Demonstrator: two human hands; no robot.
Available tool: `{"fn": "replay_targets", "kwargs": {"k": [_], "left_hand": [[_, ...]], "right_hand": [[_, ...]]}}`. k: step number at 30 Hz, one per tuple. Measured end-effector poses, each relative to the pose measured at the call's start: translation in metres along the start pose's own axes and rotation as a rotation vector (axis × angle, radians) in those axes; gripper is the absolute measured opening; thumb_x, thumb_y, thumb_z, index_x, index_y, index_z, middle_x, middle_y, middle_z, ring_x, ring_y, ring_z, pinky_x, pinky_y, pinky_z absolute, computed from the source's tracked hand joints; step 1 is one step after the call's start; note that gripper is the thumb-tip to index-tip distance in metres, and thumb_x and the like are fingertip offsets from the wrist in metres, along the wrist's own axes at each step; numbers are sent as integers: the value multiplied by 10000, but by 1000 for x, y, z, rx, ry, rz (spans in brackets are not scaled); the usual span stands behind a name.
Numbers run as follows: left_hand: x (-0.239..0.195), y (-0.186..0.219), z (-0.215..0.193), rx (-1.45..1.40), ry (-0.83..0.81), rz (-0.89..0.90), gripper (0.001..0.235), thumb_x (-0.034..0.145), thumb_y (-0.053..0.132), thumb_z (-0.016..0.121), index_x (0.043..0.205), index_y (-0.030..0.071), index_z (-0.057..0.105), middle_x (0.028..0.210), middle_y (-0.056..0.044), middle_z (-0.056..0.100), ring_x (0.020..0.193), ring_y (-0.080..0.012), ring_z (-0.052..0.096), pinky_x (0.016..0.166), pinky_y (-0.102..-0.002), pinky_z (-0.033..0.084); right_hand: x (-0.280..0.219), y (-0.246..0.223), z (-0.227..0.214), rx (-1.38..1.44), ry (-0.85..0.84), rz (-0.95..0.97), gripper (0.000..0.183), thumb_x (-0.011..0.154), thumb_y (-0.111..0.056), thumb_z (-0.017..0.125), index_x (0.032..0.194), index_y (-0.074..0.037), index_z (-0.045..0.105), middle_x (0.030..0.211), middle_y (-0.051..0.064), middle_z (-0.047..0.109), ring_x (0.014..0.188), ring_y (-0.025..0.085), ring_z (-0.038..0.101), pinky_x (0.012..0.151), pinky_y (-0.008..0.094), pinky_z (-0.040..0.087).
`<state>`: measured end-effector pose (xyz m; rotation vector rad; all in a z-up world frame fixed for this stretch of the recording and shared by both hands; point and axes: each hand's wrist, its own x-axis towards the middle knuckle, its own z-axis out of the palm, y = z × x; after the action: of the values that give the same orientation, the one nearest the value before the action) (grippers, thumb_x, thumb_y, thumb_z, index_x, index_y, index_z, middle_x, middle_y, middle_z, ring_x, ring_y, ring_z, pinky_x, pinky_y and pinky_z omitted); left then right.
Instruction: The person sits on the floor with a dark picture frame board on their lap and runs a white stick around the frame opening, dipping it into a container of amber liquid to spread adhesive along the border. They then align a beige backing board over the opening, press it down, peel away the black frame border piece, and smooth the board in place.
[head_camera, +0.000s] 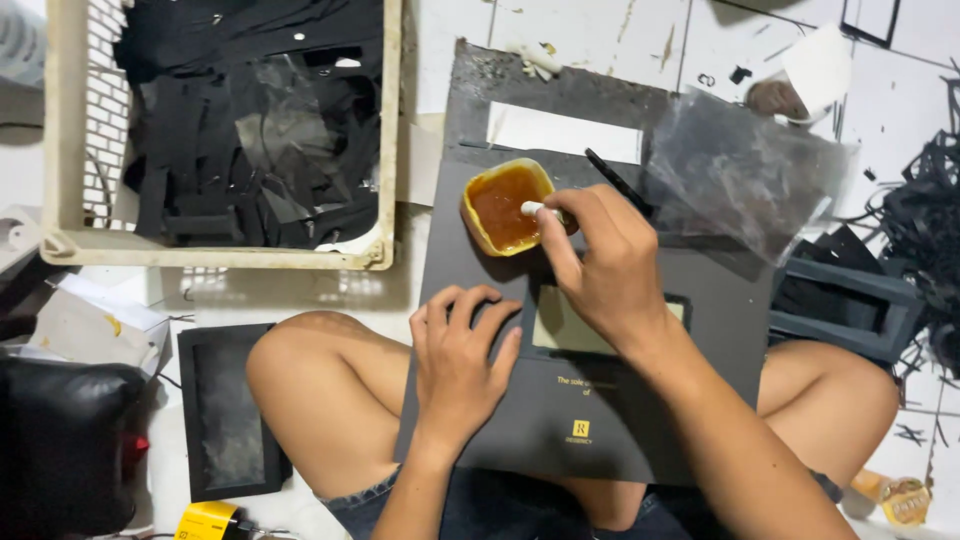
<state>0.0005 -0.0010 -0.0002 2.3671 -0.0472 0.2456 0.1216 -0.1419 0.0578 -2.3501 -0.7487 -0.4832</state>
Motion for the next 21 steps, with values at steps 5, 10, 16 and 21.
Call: {"fn": "replay_targets", "kwargs": {"k": [5,10,16,21], "left_hand": [[2,0,1,-8,18,-1,203,898,253,735,1100,237,720,1111,24,634,1159,-256,522,971,-444,352],[3,3,-3,-20,32,12,187,906,224,729,1092,214,721,1090,13,626,1142,-258,519,960,-437,352],[1,3,-1,-13,34,16,192,902,227,732,1093,215,716,1097,11,624,1147,-264,516,968,-444,348],[0,-1,3,1,19,12,211,878,247,746,1088,232,726,1110,12,630,1147,-276,514,980,-457,344]], "right_hand": [[3,5,-2,-15,-97,37,77,969,-111,772,959,-50,725,708,80,622,647,279,652,625,384,534],[0,-5,-24,113,-109,363,83,978,-112,778,907,-76,755,613,97,582,556,223,589,577,342,477],[-11,-14,-42,564,6,875,251,1039,-138,651,802,-70,698,582,3,440,607,87,373,542,244,387],[-39,-10,-73,979,153,1056,288,1076,-201,575,880,3,633,643,44,409,554,123,404,552,267,370]]}}
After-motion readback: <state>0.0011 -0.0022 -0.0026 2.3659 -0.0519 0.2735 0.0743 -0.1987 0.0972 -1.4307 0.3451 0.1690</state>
